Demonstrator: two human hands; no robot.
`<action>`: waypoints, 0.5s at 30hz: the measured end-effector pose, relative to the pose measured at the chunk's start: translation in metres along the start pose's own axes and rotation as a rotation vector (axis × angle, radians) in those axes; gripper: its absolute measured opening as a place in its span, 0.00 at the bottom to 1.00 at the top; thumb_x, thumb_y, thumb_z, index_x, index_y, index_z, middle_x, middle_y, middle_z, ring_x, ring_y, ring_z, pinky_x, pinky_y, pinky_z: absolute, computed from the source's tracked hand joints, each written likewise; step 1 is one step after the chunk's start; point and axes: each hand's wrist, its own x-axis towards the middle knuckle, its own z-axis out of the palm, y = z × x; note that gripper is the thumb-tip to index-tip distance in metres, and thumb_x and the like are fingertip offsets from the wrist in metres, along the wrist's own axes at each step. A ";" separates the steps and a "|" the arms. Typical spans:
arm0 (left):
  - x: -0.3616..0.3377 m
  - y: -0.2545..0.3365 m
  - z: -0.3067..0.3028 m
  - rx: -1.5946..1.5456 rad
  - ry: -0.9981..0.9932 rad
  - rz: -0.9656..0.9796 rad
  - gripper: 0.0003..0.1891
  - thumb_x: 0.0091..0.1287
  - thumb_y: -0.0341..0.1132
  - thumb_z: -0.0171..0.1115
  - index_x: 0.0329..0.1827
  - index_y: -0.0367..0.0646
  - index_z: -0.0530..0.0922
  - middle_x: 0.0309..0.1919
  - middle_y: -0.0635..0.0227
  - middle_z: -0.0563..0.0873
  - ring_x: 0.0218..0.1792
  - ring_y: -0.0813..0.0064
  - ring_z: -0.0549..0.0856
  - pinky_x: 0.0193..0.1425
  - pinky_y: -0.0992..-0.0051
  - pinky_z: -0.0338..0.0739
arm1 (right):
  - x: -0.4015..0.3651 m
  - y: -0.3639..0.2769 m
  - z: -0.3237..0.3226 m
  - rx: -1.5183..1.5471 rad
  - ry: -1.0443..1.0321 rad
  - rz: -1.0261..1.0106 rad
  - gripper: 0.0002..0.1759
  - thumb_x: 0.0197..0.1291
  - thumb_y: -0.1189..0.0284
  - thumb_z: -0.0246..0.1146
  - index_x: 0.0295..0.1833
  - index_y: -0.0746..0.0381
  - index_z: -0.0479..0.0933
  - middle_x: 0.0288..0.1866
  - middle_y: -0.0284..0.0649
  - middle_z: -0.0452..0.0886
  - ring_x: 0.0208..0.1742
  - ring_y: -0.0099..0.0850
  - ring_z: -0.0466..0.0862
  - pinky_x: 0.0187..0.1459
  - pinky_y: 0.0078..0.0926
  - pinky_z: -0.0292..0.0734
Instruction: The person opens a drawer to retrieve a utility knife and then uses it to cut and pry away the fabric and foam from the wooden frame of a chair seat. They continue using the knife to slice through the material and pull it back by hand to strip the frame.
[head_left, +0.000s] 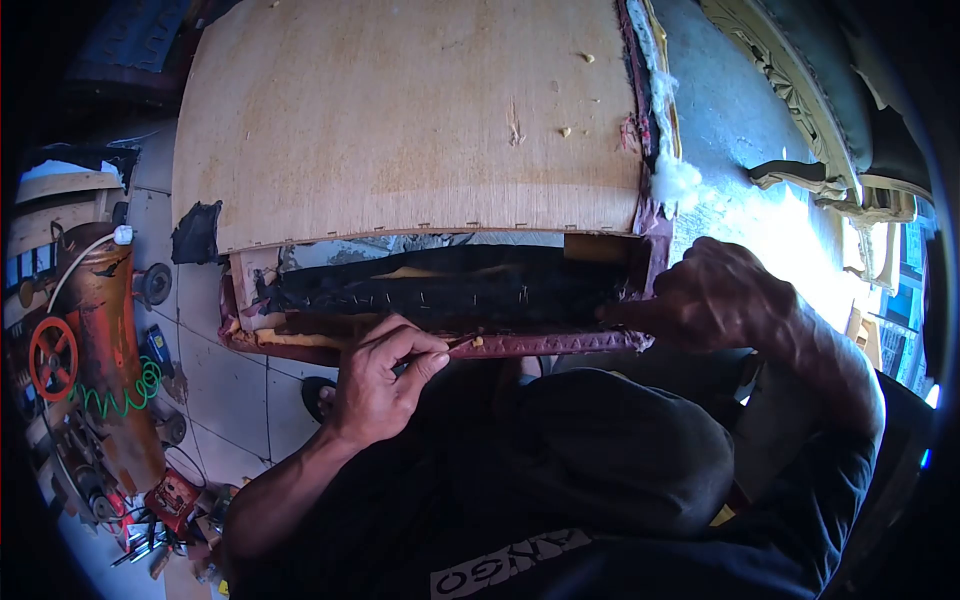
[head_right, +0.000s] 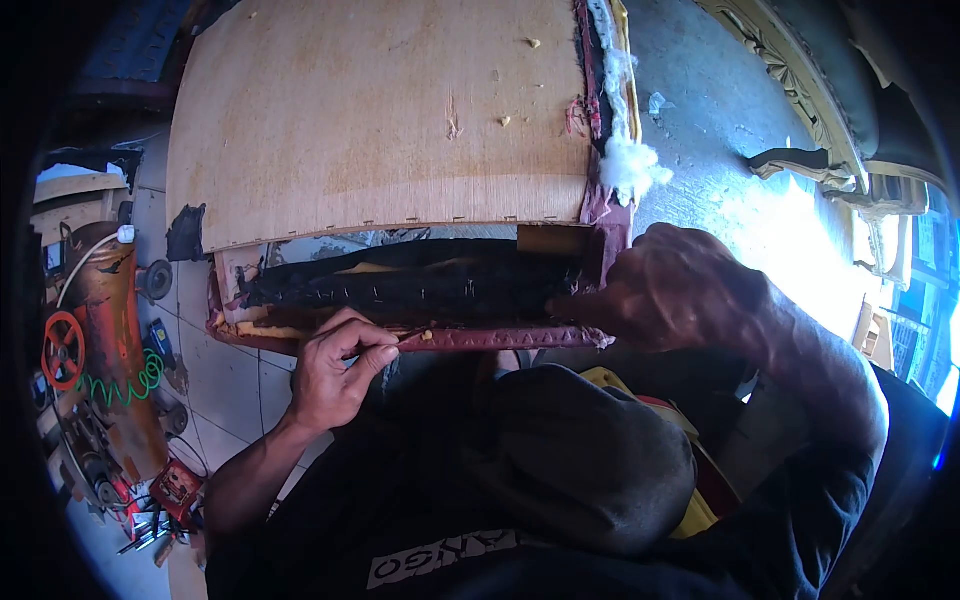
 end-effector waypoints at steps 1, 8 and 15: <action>0.000 0.000 0.000 0.012 0.008 0.006 0.03 0.68 0.25 0.74 0.40 0.37 0.87 0.35 0.63 0.88 0.36 0.67 0.86 0.42 0.69 0.79 | -0.006 0.001 0.001 -0.029 0.029 0.012 0.10 0.68 0.58 0.74 0.49 0.48 0.91 0.21 0.36 0.79 0.20 0.33 0.80 0.23 0.32 0.77; 0.001 0.015 0.005 0.103 -0.014 -0.058 0.04 0.71 0.27 0.70 0.43 0.36 0.84 0.36 0.61 0.85 0.39 0.64 0.85 0.47 0.66 0.79 | -0.015 -0.004 -0.030 0.028 -0.184 0.089 0.17 0.69 0.61 0.72 0.62 0.47 0.88 0.21 0.36 0.79 0.20 0.35 0.81 0.22 0.35 0.74; 0.008 0.034 0.022 0.459 0.036 0.082 0.05 0.70 0.27 0.69 0.43 0.38 0.80 0.39 0.57 0.82 0.41 0.52 0.80 0.49 0.55 0.74 | 0.017 -0.009 0.007 0.508 0.323 0.382 0.20 0.72 0.67 0.69 0.67 0.56 0.85 0.33 0.45 0.88 0.30 0.44 0.90 0.33 0.40 0.85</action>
